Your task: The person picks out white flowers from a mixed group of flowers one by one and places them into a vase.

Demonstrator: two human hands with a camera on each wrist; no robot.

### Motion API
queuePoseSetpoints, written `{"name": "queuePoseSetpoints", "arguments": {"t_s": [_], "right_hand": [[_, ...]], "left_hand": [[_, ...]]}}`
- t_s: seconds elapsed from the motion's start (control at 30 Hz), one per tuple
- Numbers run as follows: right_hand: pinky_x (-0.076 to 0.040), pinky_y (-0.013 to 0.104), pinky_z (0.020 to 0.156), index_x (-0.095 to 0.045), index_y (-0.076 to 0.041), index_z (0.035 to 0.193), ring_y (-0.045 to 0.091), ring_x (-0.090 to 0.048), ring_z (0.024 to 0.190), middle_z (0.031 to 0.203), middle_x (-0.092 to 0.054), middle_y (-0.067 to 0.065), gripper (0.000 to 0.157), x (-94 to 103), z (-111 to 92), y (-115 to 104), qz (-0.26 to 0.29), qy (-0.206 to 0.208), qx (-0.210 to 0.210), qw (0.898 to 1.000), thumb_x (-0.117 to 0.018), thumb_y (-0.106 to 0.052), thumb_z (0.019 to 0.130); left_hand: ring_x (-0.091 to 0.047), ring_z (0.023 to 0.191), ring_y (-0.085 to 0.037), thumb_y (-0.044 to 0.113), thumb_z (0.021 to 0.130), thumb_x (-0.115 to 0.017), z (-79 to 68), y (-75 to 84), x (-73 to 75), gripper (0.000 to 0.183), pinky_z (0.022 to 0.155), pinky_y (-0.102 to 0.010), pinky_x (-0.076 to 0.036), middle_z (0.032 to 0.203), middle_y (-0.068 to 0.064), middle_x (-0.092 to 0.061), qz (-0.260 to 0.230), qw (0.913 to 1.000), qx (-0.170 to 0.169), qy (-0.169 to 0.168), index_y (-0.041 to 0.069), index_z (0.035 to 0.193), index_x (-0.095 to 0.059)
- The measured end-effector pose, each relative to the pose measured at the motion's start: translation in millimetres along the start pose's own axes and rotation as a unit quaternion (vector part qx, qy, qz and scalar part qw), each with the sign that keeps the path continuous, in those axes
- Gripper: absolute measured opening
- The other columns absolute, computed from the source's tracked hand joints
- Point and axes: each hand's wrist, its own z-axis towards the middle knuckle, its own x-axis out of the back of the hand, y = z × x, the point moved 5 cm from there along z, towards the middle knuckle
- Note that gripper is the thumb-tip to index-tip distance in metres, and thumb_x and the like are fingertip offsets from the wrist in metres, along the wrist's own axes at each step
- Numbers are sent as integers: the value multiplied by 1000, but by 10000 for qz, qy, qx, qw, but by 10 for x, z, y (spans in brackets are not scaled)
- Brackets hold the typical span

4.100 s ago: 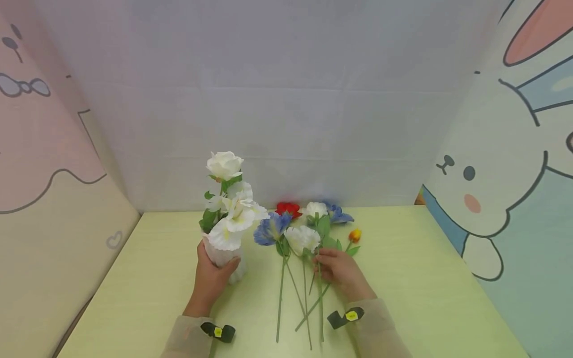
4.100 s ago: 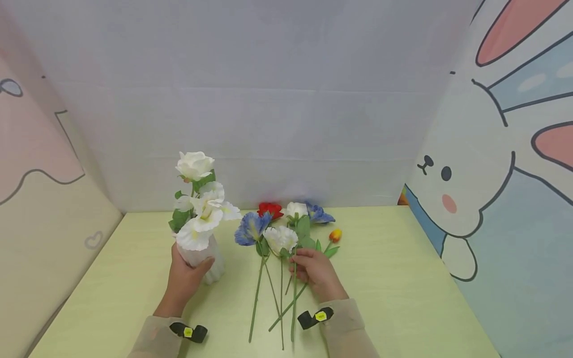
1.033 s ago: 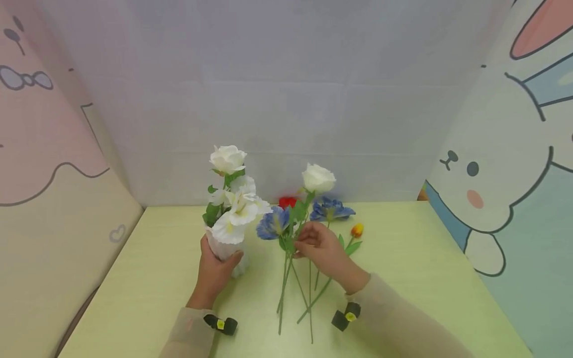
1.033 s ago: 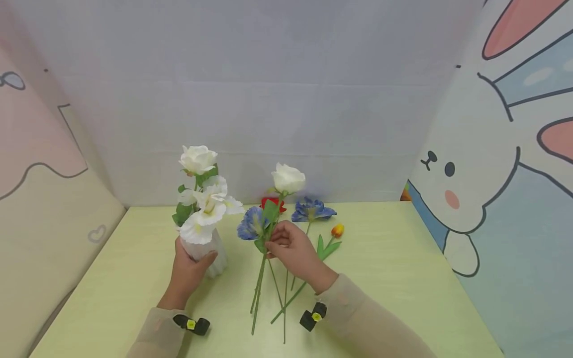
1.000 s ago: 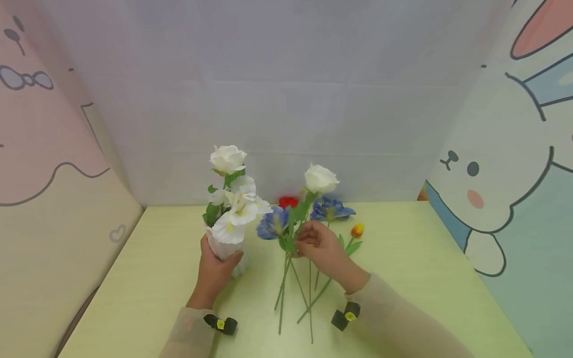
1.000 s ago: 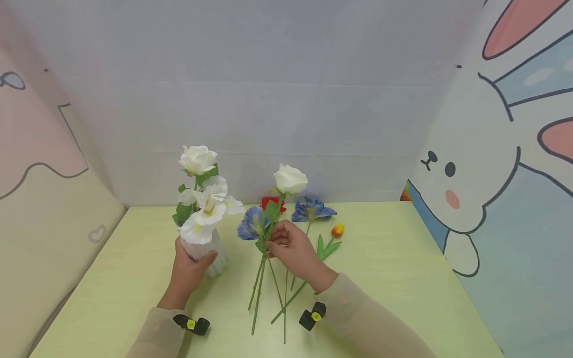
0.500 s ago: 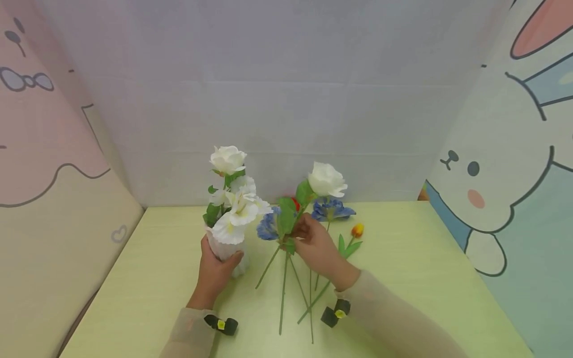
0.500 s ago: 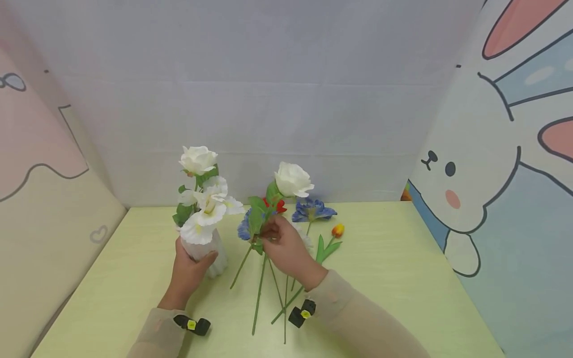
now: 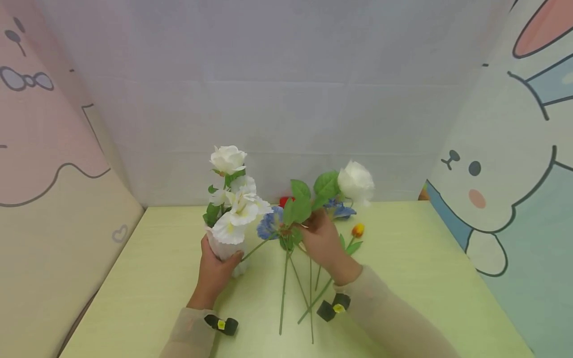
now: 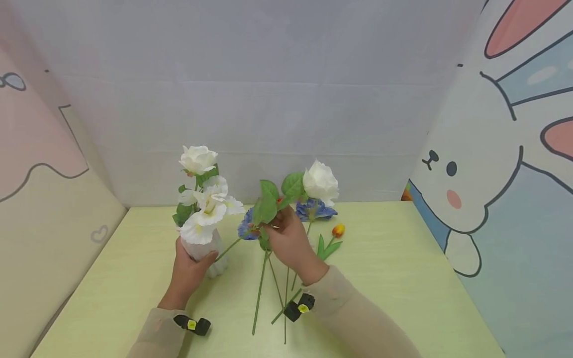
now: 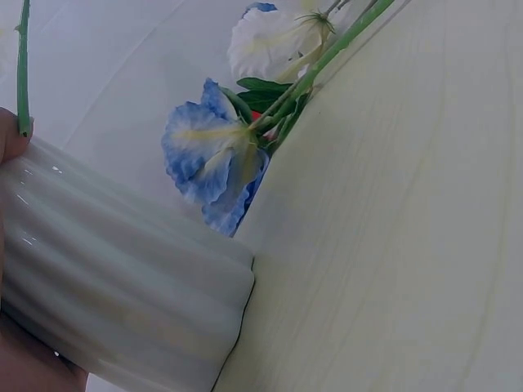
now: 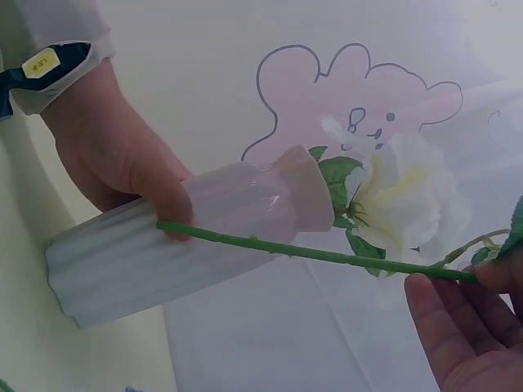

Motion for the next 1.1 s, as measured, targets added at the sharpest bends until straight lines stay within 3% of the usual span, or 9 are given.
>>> {"name": "queuePoseSetpoints", "arguments": {"t_s": [0.3, 0.67, 0.87, 1.1], "right_hand": [[-57, 50, 88, -46, 10, 132, 25, -68, 99, 111, -62, 15, 35, 19, 72, -129, 1381, -128, 429, 9894, -56, 10, 99], [-57, 51, 88, -49, 1, 130, 27, -67, 97, 107, -60, 12, 30, 71, 90, -253, 1601, 118, 688, 9846, -56, 6, 102], [-58, 49, 87, -52, -7, 126, 24, -65, 92, 103, -59, 8, 30, 76, 120, -278, 1938, 268, 733, 9779, -61, 4, 100], [-58, 47, 87, -52, -7, 126, 28, -67, 96, 105, -60, 9, 39, 83, 155, -312, 2352, 517, 909, 9663, -51, 17, 96]], "left_hand": [[-43, 127, -37, 11, 84, -81, -5, 9, -4, 98, 105, -56, -33, 145, -18, -41, -18, 10000, -4, 18, 13, 158, -16], [-43, 125, -36, 10, 83, -82, -7, 6, -4, 98, 105, -55, -33, 144, -17, -42, -123, 9999, -56, 34, 14, 157, -18], [-43, 129, -39, 11, 85, -82, -3, 12, -10, 98, 107, -59, -32, 145, -17, -41, -56, 10000, -15, -11, 14, 157, -16], [-41, 132, -41, 13, 87, -81, -5, 22, -11, 98, 110, -63, -30, 148, -16, -40, 7, 10000, 31, -46, 16, 158, -14]]}}
